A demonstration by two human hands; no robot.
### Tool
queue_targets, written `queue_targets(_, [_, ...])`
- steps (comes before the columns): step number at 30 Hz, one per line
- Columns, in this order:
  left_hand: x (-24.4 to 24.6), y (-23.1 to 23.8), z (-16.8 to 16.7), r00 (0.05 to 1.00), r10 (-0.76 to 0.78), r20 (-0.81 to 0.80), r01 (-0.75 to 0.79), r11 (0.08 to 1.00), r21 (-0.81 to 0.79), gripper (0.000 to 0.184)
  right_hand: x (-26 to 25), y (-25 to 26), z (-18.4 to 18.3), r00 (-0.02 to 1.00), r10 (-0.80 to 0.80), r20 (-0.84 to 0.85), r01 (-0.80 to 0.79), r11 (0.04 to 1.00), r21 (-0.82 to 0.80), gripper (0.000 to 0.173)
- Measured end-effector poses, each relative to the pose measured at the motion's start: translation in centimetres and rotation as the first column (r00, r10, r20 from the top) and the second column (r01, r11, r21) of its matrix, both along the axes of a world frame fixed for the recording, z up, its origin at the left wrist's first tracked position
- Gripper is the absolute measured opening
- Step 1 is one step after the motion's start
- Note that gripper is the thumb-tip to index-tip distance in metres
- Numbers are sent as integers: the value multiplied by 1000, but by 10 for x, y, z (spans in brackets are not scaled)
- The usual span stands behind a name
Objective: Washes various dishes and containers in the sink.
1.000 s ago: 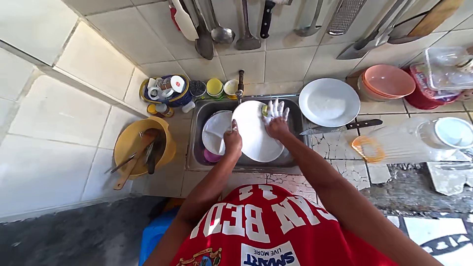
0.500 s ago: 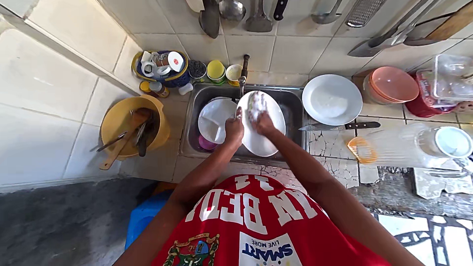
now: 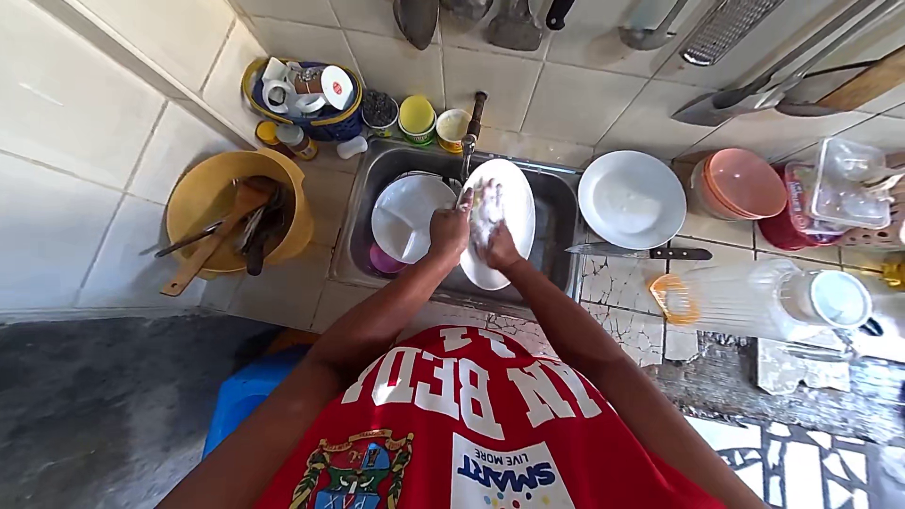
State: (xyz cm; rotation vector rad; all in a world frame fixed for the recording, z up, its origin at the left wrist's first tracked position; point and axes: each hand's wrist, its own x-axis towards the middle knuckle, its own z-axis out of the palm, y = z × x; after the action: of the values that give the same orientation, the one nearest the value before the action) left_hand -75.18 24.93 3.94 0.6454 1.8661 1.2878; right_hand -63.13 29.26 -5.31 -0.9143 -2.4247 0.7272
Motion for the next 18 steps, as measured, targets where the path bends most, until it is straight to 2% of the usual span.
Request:
queue_targets(3, [-15, -1, 11, 996, 84, 7, -85, 995, 61, 47, 22, 11, -21, 943, -97, 318, 125, 990, -68, 45])
queue_targets(6, [-27, 1, 14, 989, 140, 50, -145, 983, 114, 44, 29, -32, 5, 904, 91, 419, 30, 961, -274, 45])
queue_targets(7, [-28, 1, 12, 987, 142, 76, -150, 982, 117, 44, 26, -47, 18, 908, 161, 386, 8, 917, -400, 47])
queue_targets(8, [-26, 2, 9, 984, 147, 101, -157, 982, 103, 46, 21, -60, 28, 945, 176, 274, -18, 869, -495, 46])
queue_targets(10, [-18, 2, 5, 979, 152, 132, -161, 985, 55, 49, 8, -70, 40, 995, 90, -34, -94, 836, -541, 44])
queue_targets(12, [-3, 0, 1, 982, 138, 132, -143, 989, 29, 52, -6, -57, 38, 976, 14, -217, -116, 878, -464, 43])
queue_targets(13, [2, -4, 2, 985, 111, 132, -114, 993, 19, 51, -11, -43, 33, 976, -2, -218, -82, 923, -376, 43])
queue_targets(14, [6, -6, 1, 991, 83, 106, -85, 996, 14, 49, -13, -25, 25, 984, 1, -176, -40, 975, -217, 44])
queue_targets(15, [8, -8, 1, 996, 50, 79, -51, 999, 14, 46, -11, -4, 18, 994, 7, -111, -13, 998, -54, 44])
queue_targets(16, [8, -9, 2, 998, 23, 53, -24, 1000, 20, 43, -7, 17, 10, 999, -11, -30, 12, 999, 39, 44])
queue_targets(18, [4, -12, 3, 997, 33, 72, -37, 998, 52, 42, 10, 45, 2, 981, -114, 156, 109, 993, 41, 45])
